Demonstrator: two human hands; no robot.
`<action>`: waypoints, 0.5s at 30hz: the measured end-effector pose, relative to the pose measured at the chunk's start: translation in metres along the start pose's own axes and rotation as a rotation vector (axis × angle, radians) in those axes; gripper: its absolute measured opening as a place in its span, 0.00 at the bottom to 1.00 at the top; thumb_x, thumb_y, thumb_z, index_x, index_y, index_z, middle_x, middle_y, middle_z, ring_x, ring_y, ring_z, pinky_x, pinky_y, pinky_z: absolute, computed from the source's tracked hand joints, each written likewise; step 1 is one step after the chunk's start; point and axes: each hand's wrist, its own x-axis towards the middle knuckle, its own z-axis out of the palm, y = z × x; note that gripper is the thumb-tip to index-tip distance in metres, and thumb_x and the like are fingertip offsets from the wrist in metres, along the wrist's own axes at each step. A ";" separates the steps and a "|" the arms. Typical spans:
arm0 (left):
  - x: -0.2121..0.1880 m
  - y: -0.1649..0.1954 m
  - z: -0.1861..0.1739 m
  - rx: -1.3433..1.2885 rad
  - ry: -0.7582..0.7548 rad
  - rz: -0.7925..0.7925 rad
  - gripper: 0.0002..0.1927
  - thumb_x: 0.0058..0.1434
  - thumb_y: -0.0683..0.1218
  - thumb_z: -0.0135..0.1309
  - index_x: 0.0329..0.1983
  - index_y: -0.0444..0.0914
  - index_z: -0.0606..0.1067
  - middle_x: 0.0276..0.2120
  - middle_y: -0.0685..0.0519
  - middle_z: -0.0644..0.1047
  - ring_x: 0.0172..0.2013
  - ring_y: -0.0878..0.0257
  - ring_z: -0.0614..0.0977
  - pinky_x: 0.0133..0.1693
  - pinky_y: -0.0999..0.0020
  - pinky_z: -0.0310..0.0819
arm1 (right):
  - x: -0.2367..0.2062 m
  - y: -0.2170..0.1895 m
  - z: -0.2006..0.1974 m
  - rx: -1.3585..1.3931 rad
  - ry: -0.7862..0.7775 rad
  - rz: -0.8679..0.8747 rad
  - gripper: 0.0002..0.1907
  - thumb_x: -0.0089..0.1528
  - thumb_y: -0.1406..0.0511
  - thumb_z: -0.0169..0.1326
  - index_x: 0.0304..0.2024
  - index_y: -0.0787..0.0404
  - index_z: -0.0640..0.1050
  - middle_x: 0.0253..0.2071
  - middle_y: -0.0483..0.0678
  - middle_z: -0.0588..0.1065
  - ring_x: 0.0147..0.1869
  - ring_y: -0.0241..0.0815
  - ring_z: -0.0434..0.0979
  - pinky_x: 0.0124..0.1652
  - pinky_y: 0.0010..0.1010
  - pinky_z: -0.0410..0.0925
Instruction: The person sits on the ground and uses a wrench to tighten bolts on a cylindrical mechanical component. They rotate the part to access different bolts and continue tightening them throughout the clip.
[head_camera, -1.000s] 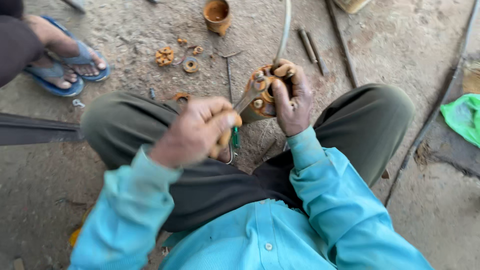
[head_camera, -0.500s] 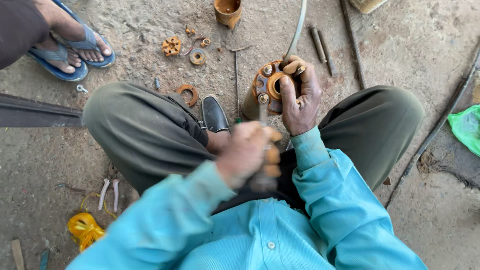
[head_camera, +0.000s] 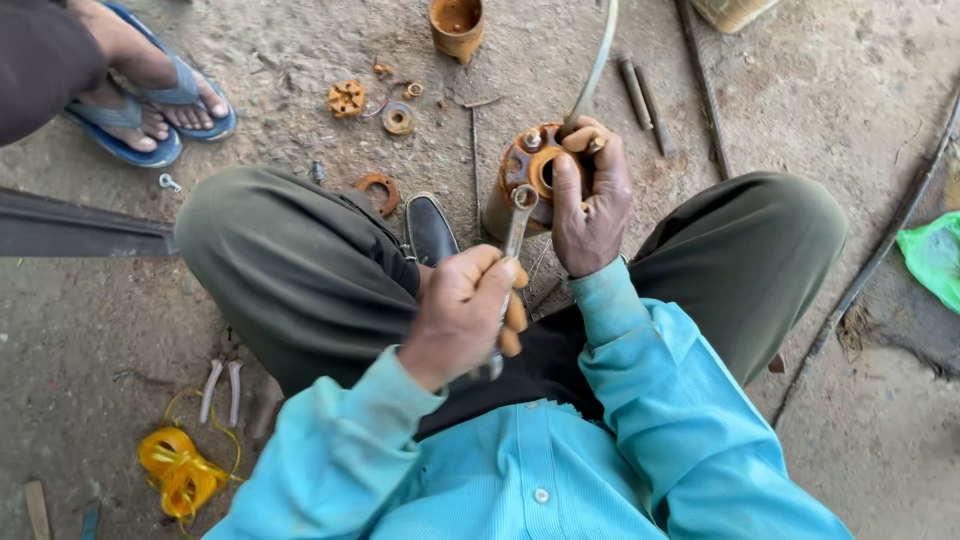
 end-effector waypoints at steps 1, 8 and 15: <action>0.007 -0.012 0.004 -0.040 0.023 -0.011 0.14 0.72 0.48 0.43 0.39 0.32 0.72 0.19 0.50 0.76 0.14 0.64 0.77 0.16 0.71 0.70 | 0.000 0.001 0.002 0.029 0.002 0.009 0.05 0.73 0.70 0.50 0.51 0.66 0.70 0.59 0.52 0.72 0.60 0.38 0.72 0.63 0.31 0.68; 0.029 -0.065 0.039 -0.455 0.080 -0.104 0.16 0.73 0.50 0.42 0.42 0.31 0.72 0.21 0.47 0.77 0.17 0.58 0.81 0.19 0.66 0.76 | 0.002 0.000 0.004 -0.051 0.047 0.002 0.05 0.72 0.70 0.51 0.49 0.66 0.71 0.56 0.52 0.74 0.59 0.39 0.73 0.63 0.32 0.68; 0.055 0.043 -0.065 0.491 -0.257 -0.060 0.12 0.68 0.47 0.54 0.40 0.34 0.83 0.23 0.47 0.78 0.20 0.67 0.74 0.20 0.65 0.69 | 0.007 -0.003 -0.004 -0.042 -0.051 -0.048 0.05 0.72 0.71 0.51 0.50 0.66 0.71 0.58 0.53 0.73 0.62 0.40 0.73 0.65 0.33 0.67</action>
